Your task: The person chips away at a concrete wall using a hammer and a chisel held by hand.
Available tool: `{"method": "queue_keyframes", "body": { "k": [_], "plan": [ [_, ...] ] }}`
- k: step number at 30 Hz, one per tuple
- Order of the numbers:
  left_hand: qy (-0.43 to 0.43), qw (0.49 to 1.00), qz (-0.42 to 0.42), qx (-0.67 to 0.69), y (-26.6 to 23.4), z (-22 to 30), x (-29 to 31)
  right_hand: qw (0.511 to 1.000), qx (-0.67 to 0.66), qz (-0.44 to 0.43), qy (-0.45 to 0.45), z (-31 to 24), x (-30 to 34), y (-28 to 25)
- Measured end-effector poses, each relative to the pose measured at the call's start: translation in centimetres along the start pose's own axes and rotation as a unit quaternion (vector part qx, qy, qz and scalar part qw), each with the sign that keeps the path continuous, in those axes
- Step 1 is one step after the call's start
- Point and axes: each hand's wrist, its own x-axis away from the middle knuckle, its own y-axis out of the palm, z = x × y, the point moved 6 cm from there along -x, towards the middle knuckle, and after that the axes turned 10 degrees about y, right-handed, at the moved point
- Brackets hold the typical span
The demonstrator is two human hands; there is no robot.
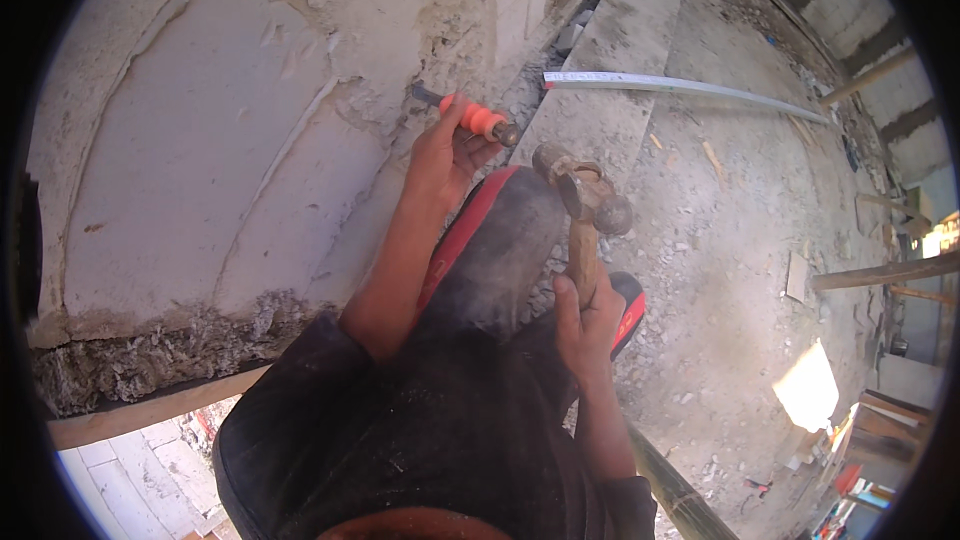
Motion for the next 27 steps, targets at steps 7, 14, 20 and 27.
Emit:
{"method": "queue_keyframes", "body": {
  "k": [7, 14, 20, 27],
  "plan": [
    [0.015, 1.000, -0.013, -0.019, -0.5, 1.5, 0.1, 1.000, -0.005, 0.001, -0.006, -0.6, -0.3, -0.2],
    [0.010, 0.999, -0.005, -0.035, 0.5, 1.5, -0.8, 1.000, -0.011, -0.014, -0.021, -1.3, -0.8, 0.0],
    [0.020, 0.999, 0.029, 0.019, 1.0, 1.6, -2.4, 0.998, -0.043, -0.027, -0.023, -1.3, -1.1, -0.1],
    [0.021, 0.997, 0.032, 0.062, 2.3, -0.1, -2.3, 0.999, -0.044, -0.029, -0.015, -1.0, -1.4, -0.5]
  ]
}}
